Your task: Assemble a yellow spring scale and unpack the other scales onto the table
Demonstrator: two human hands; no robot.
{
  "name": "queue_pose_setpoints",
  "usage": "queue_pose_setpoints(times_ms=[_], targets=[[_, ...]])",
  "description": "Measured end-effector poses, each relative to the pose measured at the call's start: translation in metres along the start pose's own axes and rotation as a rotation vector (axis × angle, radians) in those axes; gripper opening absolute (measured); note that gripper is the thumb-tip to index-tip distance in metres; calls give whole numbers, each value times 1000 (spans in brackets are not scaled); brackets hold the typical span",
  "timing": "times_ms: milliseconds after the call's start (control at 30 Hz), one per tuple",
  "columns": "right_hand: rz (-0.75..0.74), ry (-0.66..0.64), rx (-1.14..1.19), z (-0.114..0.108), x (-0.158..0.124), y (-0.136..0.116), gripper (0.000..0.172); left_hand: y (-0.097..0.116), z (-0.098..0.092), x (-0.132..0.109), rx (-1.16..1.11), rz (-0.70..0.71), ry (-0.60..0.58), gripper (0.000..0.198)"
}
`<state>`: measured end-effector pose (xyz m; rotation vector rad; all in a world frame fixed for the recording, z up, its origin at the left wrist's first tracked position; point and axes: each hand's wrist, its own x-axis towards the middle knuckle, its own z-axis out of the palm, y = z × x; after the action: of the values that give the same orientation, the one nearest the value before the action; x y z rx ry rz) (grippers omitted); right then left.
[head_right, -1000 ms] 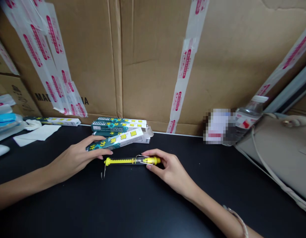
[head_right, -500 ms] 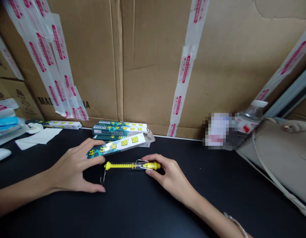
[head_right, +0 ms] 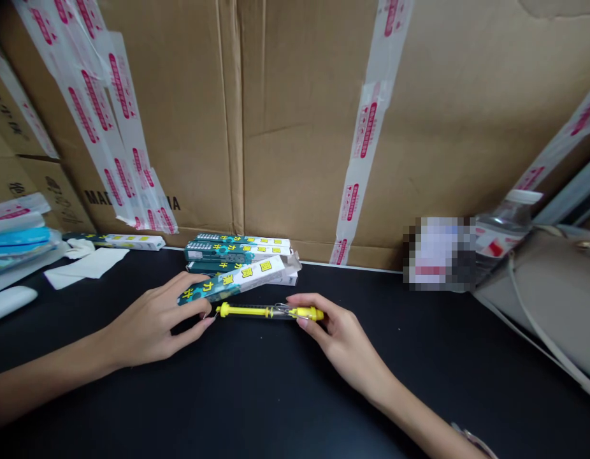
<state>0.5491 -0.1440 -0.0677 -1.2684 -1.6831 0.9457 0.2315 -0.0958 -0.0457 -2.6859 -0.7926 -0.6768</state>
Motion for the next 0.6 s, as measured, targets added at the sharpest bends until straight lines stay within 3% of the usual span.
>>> queue_pose_setpoints(times_ms=[233,600], targets=[[0,40,-99,-2,0,5,31,-2,4,-2,-21,-148,-29,18],[37,105,-164,-1,-3,2,37,-2,1,1,-5,-50,-32,19]])
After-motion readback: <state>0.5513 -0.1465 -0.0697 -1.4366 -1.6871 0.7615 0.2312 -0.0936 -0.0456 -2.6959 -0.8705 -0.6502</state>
